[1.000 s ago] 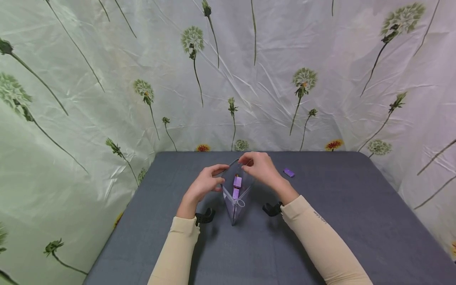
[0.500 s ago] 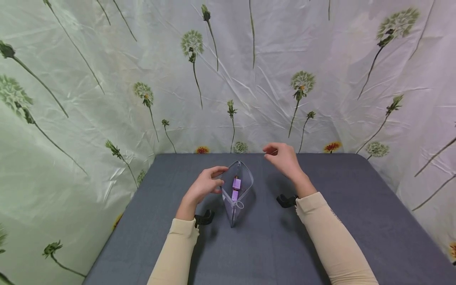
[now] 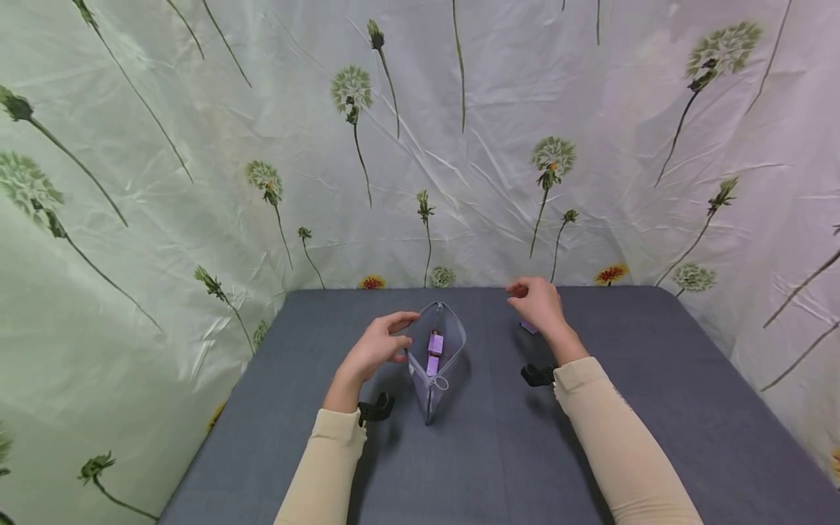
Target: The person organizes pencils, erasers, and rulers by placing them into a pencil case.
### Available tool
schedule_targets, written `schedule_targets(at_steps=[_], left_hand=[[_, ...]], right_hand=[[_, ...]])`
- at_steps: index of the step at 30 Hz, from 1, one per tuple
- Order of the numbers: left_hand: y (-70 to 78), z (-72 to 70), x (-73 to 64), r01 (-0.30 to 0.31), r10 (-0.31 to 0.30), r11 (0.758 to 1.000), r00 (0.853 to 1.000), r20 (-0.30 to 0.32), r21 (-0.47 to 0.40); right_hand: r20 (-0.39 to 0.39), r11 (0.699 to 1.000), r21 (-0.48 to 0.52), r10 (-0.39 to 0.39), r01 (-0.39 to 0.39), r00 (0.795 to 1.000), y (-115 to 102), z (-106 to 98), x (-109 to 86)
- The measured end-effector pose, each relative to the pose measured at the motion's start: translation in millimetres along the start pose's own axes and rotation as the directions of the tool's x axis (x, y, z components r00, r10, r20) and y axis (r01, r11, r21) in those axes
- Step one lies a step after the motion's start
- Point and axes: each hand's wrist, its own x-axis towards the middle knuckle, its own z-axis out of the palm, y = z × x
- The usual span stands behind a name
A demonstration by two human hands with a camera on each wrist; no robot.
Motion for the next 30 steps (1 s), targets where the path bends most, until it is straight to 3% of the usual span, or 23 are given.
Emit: schedule_targets(at_steps=[11,30], left_hand=[[1.3,-0.6,0.2,-0.008,0.008,1.0,1.0,-0.007,-0.008],[1.4,-1.2,-0.7,-0.008,0.008,1.0,1.0,-0.007,-0.002]], right_hand=[[0.16,0.972,-0.202,0.152,-0.118,0.975,29.5,10.8,1.5],[0.21,0.979,-0.197,0.102,-0.06,0.972,53.2,13.6,-0.1]])
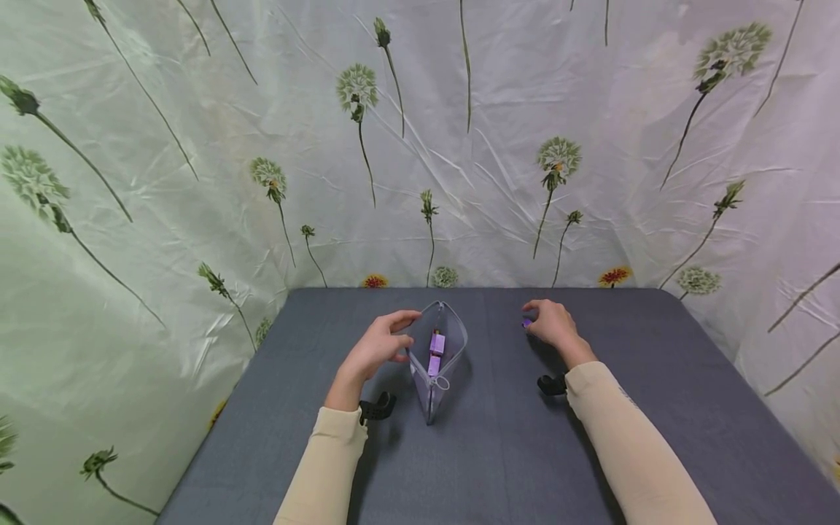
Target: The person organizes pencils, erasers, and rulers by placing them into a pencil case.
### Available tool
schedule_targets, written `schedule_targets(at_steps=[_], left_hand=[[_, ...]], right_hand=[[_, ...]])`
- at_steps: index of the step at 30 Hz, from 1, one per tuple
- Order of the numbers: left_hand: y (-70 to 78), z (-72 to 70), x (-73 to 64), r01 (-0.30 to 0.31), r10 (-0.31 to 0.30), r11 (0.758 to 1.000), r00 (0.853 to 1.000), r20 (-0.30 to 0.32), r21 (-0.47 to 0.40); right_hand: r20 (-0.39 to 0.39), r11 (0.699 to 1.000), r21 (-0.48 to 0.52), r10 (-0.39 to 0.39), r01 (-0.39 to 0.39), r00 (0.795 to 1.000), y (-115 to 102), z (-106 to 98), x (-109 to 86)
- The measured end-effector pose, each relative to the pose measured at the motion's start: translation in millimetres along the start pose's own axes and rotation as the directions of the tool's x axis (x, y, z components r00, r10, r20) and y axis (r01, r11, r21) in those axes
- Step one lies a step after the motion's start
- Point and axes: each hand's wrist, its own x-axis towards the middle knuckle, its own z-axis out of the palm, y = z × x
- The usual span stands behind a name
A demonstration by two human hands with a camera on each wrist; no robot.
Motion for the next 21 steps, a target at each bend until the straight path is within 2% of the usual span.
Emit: schedule_targets(at_steps=[10,21], left_hand=[[-1.2,0.0,2.1,-0.006,0.006,1.0,1.0,0.009,0.0],[-0.8,-0.1,1.1,0.006,-0.006,1.0,1.0,0.003,0.003]], right_hand=[[0.023,0.999,-0.039,-0.017,0.018,1.0,1.6,5.1,-0.6],[-0.008,0.995,-0.074,-0.062,0.061,0.998,0.5,7.4,-2.6]])
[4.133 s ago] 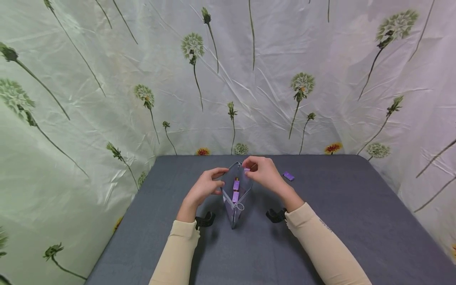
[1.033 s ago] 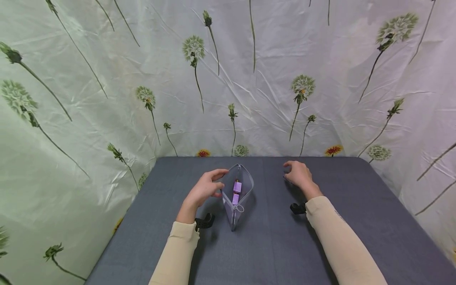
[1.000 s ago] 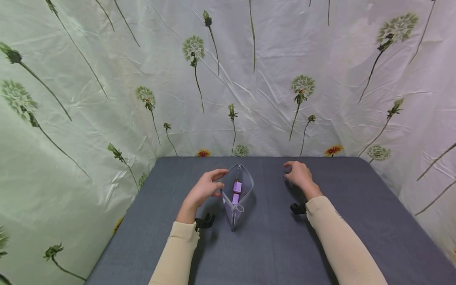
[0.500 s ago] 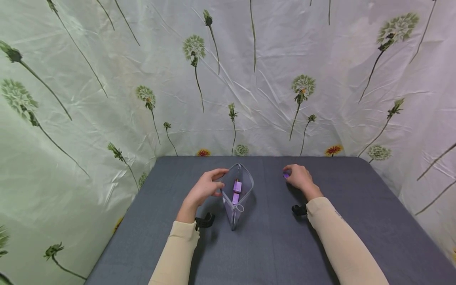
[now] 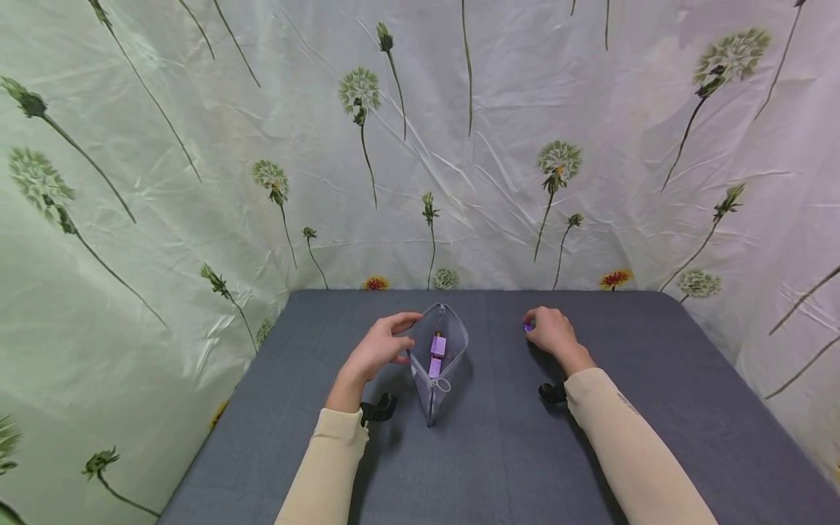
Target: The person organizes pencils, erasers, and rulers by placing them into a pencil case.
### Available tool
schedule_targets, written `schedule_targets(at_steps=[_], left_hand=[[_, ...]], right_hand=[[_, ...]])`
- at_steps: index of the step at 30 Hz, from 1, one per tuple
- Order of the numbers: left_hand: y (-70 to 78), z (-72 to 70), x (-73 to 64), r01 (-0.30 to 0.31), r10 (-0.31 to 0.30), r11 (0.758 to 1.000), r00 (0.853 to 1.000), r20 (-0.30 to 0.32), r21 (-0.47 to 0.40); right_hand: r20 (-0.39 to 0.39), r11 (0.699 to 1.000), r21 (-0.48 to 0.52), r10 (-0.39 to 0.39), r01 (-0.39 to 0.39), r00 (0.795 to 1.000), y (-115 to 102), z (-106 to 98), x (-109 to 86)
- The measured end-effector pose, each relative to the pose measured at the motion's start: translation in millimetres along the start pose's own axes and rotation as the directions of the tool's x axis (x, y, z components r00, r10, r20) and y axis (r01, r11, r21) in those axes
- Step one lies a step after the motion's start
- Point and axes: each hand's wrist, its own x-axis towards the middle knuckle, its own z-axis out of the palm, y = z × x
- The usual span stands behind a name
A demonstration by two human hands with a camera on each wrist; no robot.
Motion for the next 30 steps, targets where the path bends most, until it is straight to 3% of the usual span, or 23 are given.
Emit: schedule_targets(at_steps=[13,30], left_hand=[[1.2,1.1,-0.7,0.003,-0.003,1.0,1.0,0.013,-0.009],[1.7,0.8,-2.9,-0.014,0.014,1.0,1.0,0.01,-0.005]], right_hand=[[-0.062,0.999,0.031,0.03,-0.028,0.998,-5.7,-0.2,-11.0],[-0.14,0.988,0.136,0.096,-0.077,0.985,-31.9,-13.4,-27.7]])
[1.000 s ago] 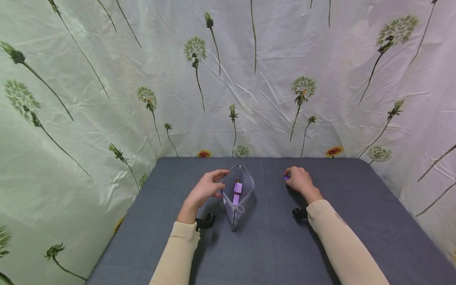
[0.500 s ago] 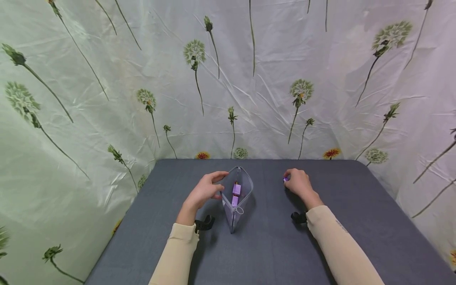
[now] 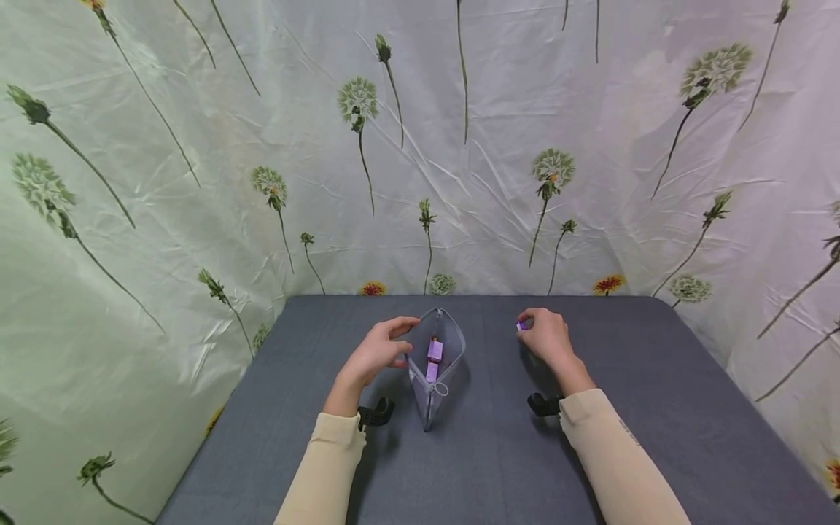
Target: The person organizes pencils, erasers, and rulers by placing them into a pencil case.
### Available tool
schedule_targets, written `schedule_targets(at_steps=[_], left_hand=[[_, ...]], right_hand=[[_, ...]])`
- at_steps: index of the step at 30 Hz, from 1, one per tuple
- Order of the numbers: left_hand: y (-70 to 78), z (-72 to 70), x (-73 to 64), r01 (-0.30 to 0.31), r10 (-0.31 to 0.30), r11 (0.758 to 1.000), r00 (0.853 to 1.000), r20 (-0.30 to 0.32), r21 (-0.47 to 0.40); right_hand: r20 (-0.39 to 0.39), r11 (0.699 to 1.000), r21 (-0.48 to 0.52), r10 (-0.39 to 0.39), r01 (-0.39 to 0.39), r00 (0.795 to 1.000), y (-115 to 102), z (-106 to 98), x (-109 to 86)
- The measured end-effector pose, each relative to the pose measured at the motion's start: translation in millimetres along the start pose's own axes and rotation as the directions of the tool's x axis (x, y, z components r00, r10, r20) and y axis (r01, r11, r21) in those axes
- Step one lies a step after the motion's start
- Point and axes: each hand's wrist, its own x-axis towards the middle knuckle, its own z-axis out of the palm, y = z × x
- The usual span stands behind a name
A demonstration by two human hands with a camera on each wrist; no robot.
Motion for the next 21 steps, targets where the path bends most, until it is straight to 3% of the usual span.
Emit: schedule_targets(at_steps=[21], left_hand=[[0.0,-0.9,-0.6,-0.014,0.014,1.0,1.0,0.012,-0.005]], right_hand=[[-0.109,0.998,0.047,-0.032,0.038,0.994,-58.6,-6.4,-25.5]])
